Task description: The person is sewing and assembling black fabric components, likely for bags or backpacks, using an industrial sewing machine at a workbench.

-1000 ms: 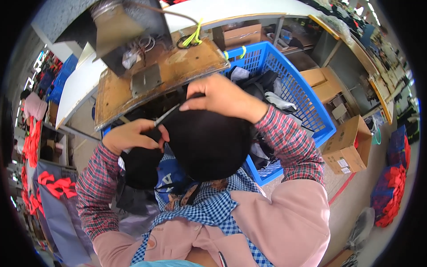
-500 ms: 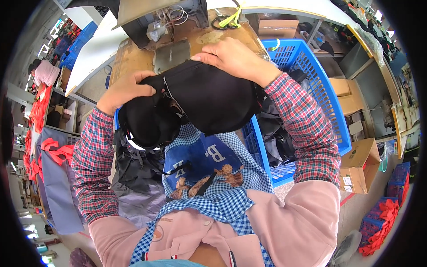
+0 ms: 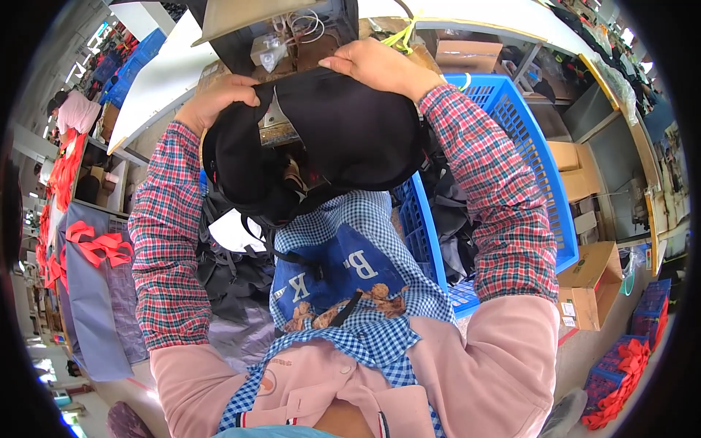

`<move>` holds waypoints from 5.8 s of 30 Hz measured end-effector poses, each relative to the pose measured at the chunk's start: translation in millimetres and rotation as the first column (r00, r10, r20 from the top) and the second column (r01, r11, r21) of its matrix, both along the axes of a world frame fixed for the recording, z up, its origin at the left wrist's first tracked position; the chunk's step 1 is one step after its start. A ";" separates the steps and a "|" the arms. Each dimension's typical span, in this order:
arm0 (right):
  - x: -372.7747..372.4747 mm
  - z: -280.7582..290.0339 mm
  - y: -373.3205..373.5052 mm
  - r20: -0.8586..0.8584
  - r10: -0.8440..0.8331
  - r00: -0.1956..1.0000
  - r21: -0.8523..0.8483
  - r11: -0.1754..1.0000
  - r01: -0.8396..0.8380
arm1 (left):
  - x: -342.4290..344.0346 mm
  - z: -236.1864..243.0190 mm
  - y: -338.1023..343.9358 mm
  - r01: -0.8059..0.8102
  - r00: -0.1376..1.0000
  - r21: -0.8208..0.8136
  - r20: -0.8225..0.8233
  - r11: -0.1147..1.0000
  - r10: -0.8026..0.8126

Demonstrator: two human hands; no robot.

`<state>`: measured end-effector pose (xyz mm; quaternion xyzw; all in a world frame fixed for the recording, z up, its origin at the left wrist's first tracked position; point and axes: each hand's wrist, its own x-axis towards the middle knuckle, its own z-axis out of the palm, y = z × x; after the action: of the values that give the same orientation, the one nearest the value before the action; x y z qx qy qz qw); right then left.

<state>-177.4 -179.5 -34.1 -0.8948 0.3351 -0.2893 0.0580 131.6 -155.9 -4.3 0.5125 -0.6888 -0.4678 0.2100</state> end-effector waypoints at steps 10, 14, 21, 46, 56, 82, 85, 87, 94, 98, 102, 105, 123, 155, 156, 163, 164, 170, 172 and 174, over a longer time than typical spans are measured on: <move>4.5 9.7 -14.2 -0.016 -0.106 0.994 0.148 0.983 0.107 | 16.6 -6.5 -31.3 0.114 0.984 0.090 -0.145 0.989 -0.100; -1.4 10.3 -13.6 -0.002 -0.109 0.994 0.124 0.986 0.108 | 9.9 -12.3 -30.7 0.035 0.982 0.066 -0.186 0.997 -0.022; 7.0 14.0 -12.8 0.040 -0.087 0.995 0.038 0.996 0.086 | 29.4 -24.4 -44.7 -0.057 0.986 0.004 -0.157 0.998 0.057; -24.9 78.0 221.4 0.602 -0.048 0.797 0.250 0.959 -0.132 | -84.7 13.4 178.2 0.240 0.928 -0.377 -0.183 0.895 -0.325; -216.3 142.3 255.3 0.969 0.249 0.000 -0.243 0.945 -0.220 | -203.7 128.8 217.1 0.710 0.551 -0.167 -0.474 0.684 -0.687; -66.4 -21.1 208.8 0.332 -0.134 0.934 0.354 0.935 0.008 | -123.9 14.4 142.1 0.595 0.792 0.057 0.126 0.802 -0.597; -58.8 1.8 195.0 0.256 -0.055 0.965 0.279 0.960 -0.019 | -102.1 13.7 156.4 0.441 0.878 -0.086 0.250 0.893 -0.409; -57.1 10.3 188.0 0.240 -0.079 0.968 0.273 0.962 0.011 | -94.8 11.9 166.1 0.231 0.967 -0.199 0.155 0.952 -0.202; -34.9 4.1 144.1 0.229 0.025 0.973 0.120 0.991 -0.053 | -38.9 -10.6 152.2 0.096 0.966 0.151 -0.253 0.984 -0.055; -18.8 0.2 120.2 0.199 -0.044 0.979 0.087 0.996 0.027 | -29.4 -2.0 125.2 0.163 0.976 -0.012 -0.146 0.986 -0.163; -5.0 -3.8 85.9 0.208 -0.018 0.978 0.028 1.000 0.013 | -2.1 -11.3 87.7 0.071 0.990 -0.040 -0.117 0.997 -0.075; 7.0 3.0 69.5 0.194 -0.007 0.981 0.063 0.998 -0.005 | 11.4 -11.8 70.3 0.100 0.968 0.089 -0.237 0.991 -0.077; 17.5 12.9 2.3 0.095 -0.118 0.988 0.314 0.946 0.083 | 35.5 -30.3 -20.4 0.170 0.948 0.093 -0.287 0.981 -0.137; 35.9 24.8 164.7 0.535 0.153 0.831 0.367 0.843 -0.392 | -79.4 51.2 146.3 -0.234 0.972 -0.658 -0.170 0.716 0.161; 53.4 8.5 171.1 0.632 0.159 0.759 0.337 0.825 -0.453 | -81.2 53.1 159.1 -0.209 0.978 -0.678 -0.146 0.704 0.150; 25.0 44.3 199.6 0.685 0.003 0.729 0.195 0.963 -0.187 | -24.5 -20.5 187.8 0.260 0.945 -0.258 -0.132 0.930 -0.301; 14.4 54.6 202.4 0.715 -0.011 0.699 0.181 0.969 -0.169 | -47.0 -29.1 196.5 0.293 0.924 -0.204 -0.192 0.934 -0.332; -42.5 130.5 204.0 0.932 0.018 0.362 0.036 0.989 -0.141 | -111.3 47.0 214.0 0.035 0.943 -0.298 -0.307 0.954 -0.130; -65.2 160.7 206.1 0.981 0.156 0.113 -0.137 0.978 -0.160 | -144.7 95.7 210.6 -0.101 0.866 -0.413 -0.484 0.905 -0.124; -80.5 194.4 223.3 0.947 0.322 0.014 -0.316 0.937 -0.150 | -175.8 135.2 205.9 -0.080 0.824 -0.510 -0.517 0.856 -0.232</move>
<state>-257.9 43.8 160.2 -0.4967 0.0311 -0.8270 0.2615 -44.2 50.0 131.0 0.2485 -0.7154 -0.4061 0.5114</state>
